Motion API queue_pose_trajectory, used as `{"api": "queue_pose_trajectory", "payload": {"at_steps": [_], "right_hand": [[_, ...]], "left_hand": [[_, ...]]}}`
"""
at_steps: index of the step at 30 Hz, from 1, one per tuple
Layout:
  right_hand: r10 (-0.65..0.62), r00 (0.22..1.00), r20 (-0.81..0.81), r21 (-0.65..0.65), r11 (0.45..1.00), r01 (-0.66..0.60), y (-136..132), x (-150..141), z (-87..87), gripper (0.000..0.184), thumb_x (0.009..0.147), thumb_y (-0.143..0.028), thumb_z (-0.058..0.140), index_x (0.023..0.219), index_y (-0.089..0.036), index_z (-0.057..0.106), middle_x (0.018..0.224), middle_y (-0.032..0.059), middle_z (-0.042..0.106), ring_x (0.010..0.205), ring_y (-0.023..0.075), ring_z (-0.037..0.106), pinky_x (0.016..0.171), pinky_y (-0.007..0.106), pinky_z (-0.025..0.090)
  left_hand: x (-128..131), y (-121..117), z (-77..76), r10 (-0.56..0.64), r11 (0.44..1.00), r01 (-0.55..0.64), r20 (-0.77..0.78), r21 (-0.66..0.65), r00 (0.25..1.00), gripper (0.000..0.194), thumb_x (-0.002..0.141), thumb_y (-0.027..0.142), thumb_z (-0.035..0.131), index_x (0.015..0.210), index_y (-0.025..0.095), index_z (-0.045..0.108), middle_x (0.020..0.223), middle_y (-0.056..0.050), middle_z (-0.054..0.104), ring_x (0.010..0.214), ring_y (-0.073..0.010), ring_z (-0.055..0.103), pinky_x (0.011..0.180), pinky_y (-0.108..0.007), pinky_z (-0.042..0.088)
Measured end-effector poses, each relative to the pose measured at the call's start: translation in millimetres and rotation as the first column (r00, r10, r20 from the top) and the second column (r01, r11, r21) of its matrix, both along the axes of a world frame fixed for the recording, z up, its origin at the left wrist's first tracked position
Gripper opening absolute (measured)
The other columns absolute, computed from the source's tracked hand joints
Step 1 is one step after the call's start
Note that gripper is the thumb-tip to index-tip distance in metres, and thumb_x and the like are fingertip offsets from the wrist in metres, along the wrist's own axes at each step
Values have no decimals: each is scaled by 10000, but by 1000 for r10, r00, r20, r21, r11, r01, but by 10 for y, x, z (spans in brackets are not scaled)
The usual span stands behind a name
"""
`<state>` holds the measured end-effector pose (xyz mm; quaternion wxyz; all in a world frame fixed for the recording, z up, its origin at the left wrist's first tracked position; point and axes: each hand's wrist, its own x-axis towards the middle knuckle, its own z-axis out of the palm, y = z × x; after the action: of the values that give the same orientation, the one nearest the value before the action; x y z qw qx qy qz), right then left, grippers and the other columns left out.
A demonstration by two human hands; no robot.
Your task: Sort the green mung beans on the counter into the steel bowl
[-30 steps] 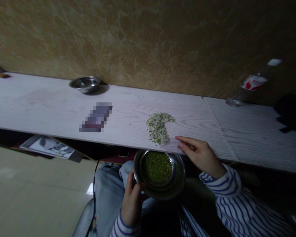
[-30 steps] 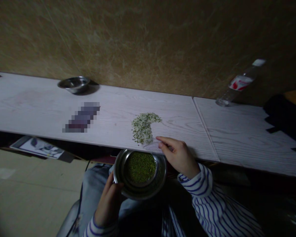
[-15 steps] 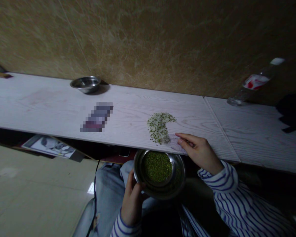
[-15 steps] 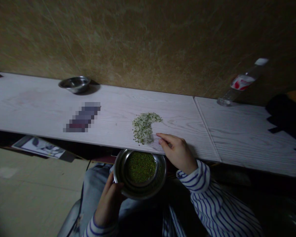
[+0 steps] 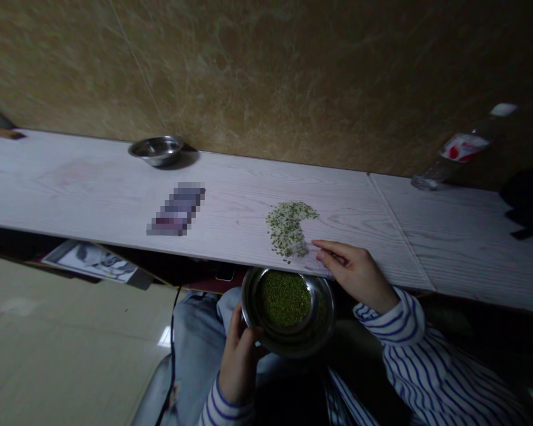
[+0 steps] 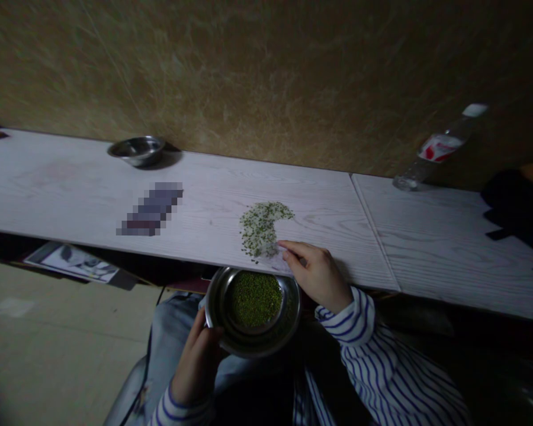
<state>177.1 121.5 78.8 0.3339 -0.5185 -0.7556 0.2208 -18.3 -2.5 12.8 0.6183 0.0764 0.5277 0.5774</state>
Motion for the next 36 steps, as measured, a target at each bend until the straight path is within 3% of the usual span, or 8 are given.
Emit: {"api": "queue_pose_trajectory", "payload": {"at_steps": [9,14,17,29,36], "right_hand": [[87,994,-67,-45,995,-90,-16,-122,4,276,872,-258,573,1106,-217,713,1064,58,746,927,194,711,849,335,577],[3,998,-66,-28,1000,-5,-24,-13,-14,281,867,-270,577,1103,-212,718,1024,71,755,906,208,717,832,341,584],[-44,998,-46,-5,999,44,-26,25,-21,285,862,-274,584,1104,-211,719,1028,74,754,930,217,712,827,340,585],[2,1000,0,68,998,-2,22,-124,24,278,882,-245,552,1104,-217,717,1087,61,738,991,208,696,902,344,558],[-6,1000,-22,43,999,7,4,-69,-4,281,882,-285,561,1110,-228,714,1062,63,746,932,214,713,845,363,586]], "left_hand": [[-39,6,-10,-2,1000,3,-20,16,1000,624,655,247,629,1269,254,517,1130,-94,600,866,-228,573,610,-316,517],[-37,6,-45,25,1000,-25,-6,-18,1000,685,630,258,643,1300,263,504,1147,-93,598,896,-247,579,686,-376,525],[-33,10,-37,17,1000,-17,-13,-12,1000,679,637,248,634,1303,251,500,1159,-99,595,920,-252,573,658,-354,524],[-39,10,-41,29,999,-29,-28,-16,999,720,630,267,634,1331,266,468,1162,-96,593,946,-279,568,631,-348,519],[-48,9,-82,8,1000,-8,-10,-9,1000,673,637,268,637,1294,276,493,1178,-89,591,950,-259,566,662,-343,514]]}}
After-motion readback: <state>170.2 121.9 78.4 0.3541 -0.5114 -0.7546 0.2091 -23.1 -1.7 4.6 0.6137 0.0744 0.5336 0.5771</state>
